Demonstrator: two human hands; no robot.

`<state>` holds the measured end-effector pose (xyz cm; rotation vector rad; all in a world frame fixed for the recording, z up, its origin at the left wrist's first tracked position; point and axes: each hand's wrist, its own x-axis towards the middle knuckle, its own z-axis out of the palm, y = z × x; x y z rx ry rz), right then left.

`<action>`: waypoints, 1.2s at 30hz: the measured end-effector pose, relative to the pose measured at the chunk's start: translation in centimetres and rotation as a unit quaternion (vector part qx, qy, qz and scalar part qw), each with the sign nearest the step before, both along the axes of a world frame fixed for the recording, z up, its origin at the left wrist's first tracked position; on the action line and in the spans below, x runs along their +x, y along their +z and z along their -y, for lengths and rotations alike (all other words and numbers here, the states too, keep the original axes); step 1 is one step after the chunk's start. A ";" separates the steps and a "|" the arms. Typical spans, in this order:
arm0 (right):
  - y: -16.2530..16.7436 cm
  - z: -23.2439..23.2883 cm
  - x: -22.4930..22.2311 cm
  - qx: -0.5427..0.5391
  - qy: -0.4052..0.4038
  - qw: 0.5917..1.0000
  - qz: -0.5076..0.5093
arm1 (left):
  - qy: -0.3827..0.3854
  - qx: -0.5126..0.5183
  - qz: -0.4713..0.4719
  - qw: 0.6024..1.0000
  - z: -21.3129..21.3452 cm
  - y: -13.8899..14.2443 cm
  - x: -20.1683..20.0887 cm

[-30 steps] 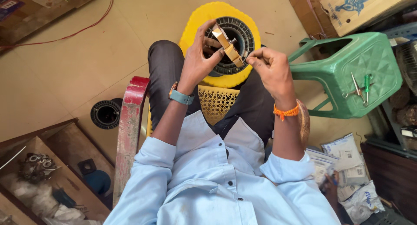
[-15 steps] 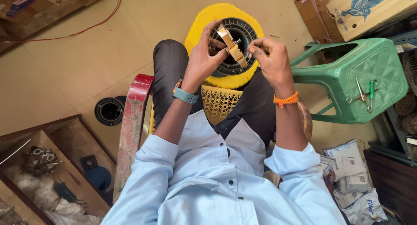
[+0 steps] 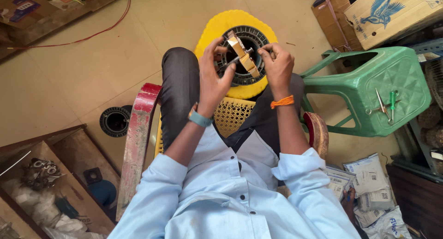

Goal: The person sits in a chair with an electric motor armature assembly on their lap and works on it by hand, fitting a brass component onto the shaft and turning the part. They pick up a green-handled screwdriver from a nearby stool and use it on the assembly, then continue positioning parts by hand.

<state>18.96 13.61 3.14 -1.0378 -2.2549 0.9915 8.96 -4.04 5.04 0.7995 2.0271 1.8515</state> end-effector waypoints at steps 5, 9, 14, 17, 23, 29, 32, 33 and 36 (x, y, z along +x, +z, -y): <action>-0.7 1.5 -0.6 0.086 -0.049 0.995 -0.005 | 0.052 -0.002 -0.052 0.997 0.2 1.7 4.3; -1.0 2.0 -1.1 0.147 -0.078 0.986 0.004 | 0.116 -0.002 -0.076 0.990 -2.6 2.2 6.5; -1.0 2.6 -1.2 0.123 -0.094 0.988 0.018 | 0.190 -0.047 -0.007 0.981 -5.1 1.2 6.9; -1.0 2.6 -1.2 0.121 -0.103 0.987 0.017 | 0.205 -0.033 0.029 0.978 -5.8 0.5 6.8; -1.4 2.6 -0.1 0.130 -0.102 0.986 -0.012 | 0.203 0.015 0.075 0.976 -6.0 -0.5 6.4; 0.0 2.3 2.4 0.089 -0.094 0.991 -0.027 | 0.141 0.114 0.177 0.967 -4.6 -0.6 5.2; 1.7 2.4 4.3 0.052 -0.078 0.995 -0.011 | 0.111 0.058 0.153 0.980 -3.4 -0.3 3.9; 2.3 2.6 4.8 0.038 -0.070 0.997 -0.002 | 0.094 0.045 0.154 0.983 -3.0 -0.3 3.3; 3.6 3.5 5.5 0.021 -0.044 0.997 -0.052 | 0.037 -0.005 0.054 0.998 -2.1 -0.1 0.9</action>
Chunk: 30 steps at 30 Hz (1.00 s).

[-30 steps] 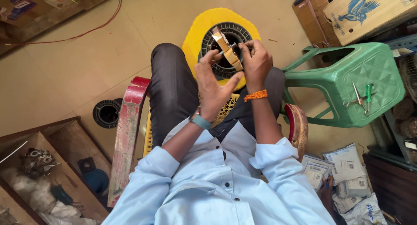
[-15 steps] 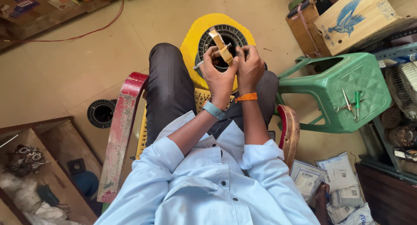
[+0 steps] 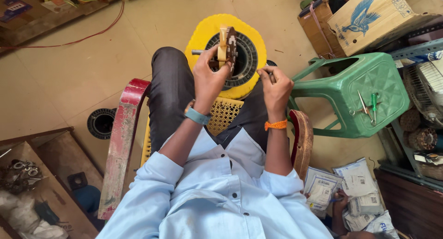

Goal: The person sits in a chair with an electric motor armature assembly on their lap and works on it by hand, fitting a brass component onto the shaft and turning the part. They pick up a green-handled screwdriver from a nearby stool and use it on the assembly, then continue positioning parts by hand.

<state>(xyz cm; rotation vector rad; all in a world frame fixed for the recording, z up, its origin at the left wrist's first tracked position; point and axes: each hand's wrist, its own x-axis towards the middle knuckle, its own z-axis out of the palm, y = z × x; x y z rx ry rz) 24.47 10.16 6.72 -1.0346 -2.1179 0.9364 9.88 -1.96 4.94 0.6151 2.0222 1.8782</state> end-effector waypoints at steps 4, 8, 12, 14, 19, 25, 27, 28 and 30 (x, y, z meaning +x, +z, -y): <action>1.6 1.4 1.0 -0.026 0.031 0.999 -0.001 | -0.153 0.032 -0.107 0.982 0.6 0.3 -4.4; 3.0 2.2 2.0 -0.051 0.048 0.997 0.014 | -0.289 -0.042 -0.135 0.947 0.5 1.2 -8.0; 4.0 2.7 2.9 -0.024 0.058 0.998 0.028 | -0.403 -0.043 -0.230 0.885 -0.6 2.1 -11.0; 4.2 3.0 3.3 -0.018 0.060 0.998 0.026 | -0.447 -0.045 -0.268 0.852 -1.6 2.3 -12.1; 4.2 4.0 4.0 -0.022 0.063 0.997 0.049 | -0.590 -0.083 -0.180 0.783 -3.5 2.8 -13.9; 5.0 3.2 4.4 -0.012 0.095 0.993 0.064 | -0.514 -0.114 -0.234 0.817 -2.2 3.7 -12.3; 5.6 2.2 4.6 -0.004 0.102 0.992 0.076 | -0.401 -0.069 -0.166 0.898 -1.0 3.7 -9.6; 6.0 1.7 4.7 -0.005 0.110 0.991 0.082 | -0.340 -0.047 -0.128 0.930 -0.6 3.6 -8.1; 6.7 0.8 4.7 -0.009 0.130 0.987 0.094 | -0.260 -0.079 -0.061 0.960 -0.4 3.3 -5.4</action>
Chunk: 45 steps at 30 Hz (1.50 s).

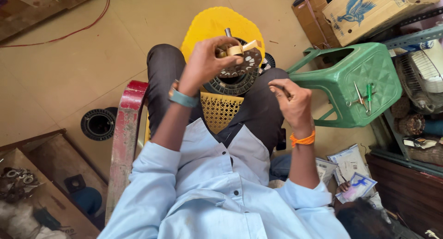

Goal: The person sits in a chair with an electric motor armature assembly on their lap and works on it by hand, fitting a brass component onto the shaft and turning the part. They pick up a green-handled screwdriver from a nearby stool and use it on the assembly, then continue positioning parts by hand.

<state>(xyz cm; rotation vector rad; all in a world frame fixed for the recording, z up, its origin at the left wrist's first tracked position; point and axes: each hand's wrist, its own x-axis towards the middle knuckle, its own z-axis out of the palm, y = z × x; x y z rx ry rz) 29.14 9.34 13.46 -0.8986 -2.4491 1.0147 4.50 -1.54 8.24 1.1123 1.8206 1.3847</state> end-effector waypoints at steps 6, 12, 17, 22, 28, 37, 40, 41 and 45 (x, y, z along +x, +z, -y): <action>3.2 -1.9 -0.8 -0.012 0.082 0.997 -0.007 | 0.116 0.049 0.039 0.991 0.1 -1.0 2.9; 6.8 -5.1 -4.1 0.059 0.190 0.978 0.053 | 0.137 0.091 0.042 0.986 -0.1 -2.1 3.5; 6.7 -8.2 -9.4 0.118 0.290 0.949 0.027 | 0.138 0.098 0.036 0.985 -0.1 -3.1 3.9; 4.4 -11.3 -14.2 0.108 0.345 0.931 0.048 | 0.158 0.128 0.004 0.979 -0.3 -3.4 4.4; -0.7 -13.6 -17.0 -0.003 0.392 0.915 0.090 | 0.178 0.046 0.014 0.983 -0.4 -2.8 4.7; -6.9 -14.0 -17.4 -0.051 0.358 0.927 0.100 | 0.121 0.046 0.151 0.980 -0.3 -1.3 4.1; -8.1 -14.0 -17.0 -0.057 0.342 0.934 0.089 | 0.135 0.028 0.192 0.972 -0.2 -0.9 3.8; -8.3 -14.0 -16.7 -0.062 0.336 0.936 0.088 | 0.099 0.052 0.185 0.976 -0.1 -0.9 3.4; -7.9 -14.0 -15.6 -0.057 0.310 0.941 0.124 | -0.030 0.028 0.139 0.989 0.4 -1.8 1.2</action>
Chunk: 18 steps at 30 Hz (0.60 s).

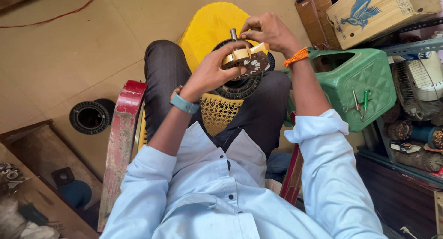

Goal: The person sits in a chair with an electric motor armature assembly on their lap and works on it by hand, fitting a brass component onto the shaft and turning the part. They pick up a green-handled screwdriver from a nearby stool and use it on the assembly, then continue positioning parts by hand.

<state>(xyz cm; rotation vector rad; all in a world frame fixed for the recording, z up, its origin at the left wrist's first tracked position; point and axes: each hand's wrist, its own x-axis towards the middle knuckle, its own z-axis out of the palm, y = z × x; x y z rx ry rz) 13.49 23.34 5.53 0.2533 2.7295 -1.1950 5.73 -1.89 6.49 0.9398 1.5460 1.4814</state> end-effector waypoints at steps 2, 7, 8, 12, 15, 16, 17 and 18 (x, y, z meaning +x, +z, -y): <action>1.1 -0.2 0.0 0.031 -0.013 0.999 -0.002 | -0.047 -0.017 -0.032 0.998 -0.2 -0.6 -1.3; 6.3 0.9 -0.5 0.125 -0.006 0.992 -0.029 | -0.100 0.017 -0.084 0.991 -0.5 -1.4 -3.8; 7.7 1.5 -0.4 0.133 0.005 0.990 -0.037 | -0.102 0.028 -0.110 0.988 -0.6 -1.3 -4.0; 13.8 4.4 1.0 0.144 -0.020 0.989 -0.020 | -0.093 0.058 -0.186 0.977 -0.1 -1.0 -3.9; 17.1 6.9 2.3 0.101 -0.067 0.993 -0.006 | -0.041 0.060 -0.189 0.979 0.5 -1.1 -3.2; 17.5 7.8 2.3 0.091 -0.065 0.993 -0.032 | -0.018 0.058 -0.183 0.981 0.7 -1.2 -3.0; 17.6 8.7 2.3 0.079 -0.064 0.993 -0.058 | -0.008 0.087 -0.146 0.985 0.9 -1.3 -2.8; 17.5 9.5 2.4 0.067 -0.061 0.992 -0.084 | 0.002 0.115 -0.108 0.987 1.0 -1.5 -2.6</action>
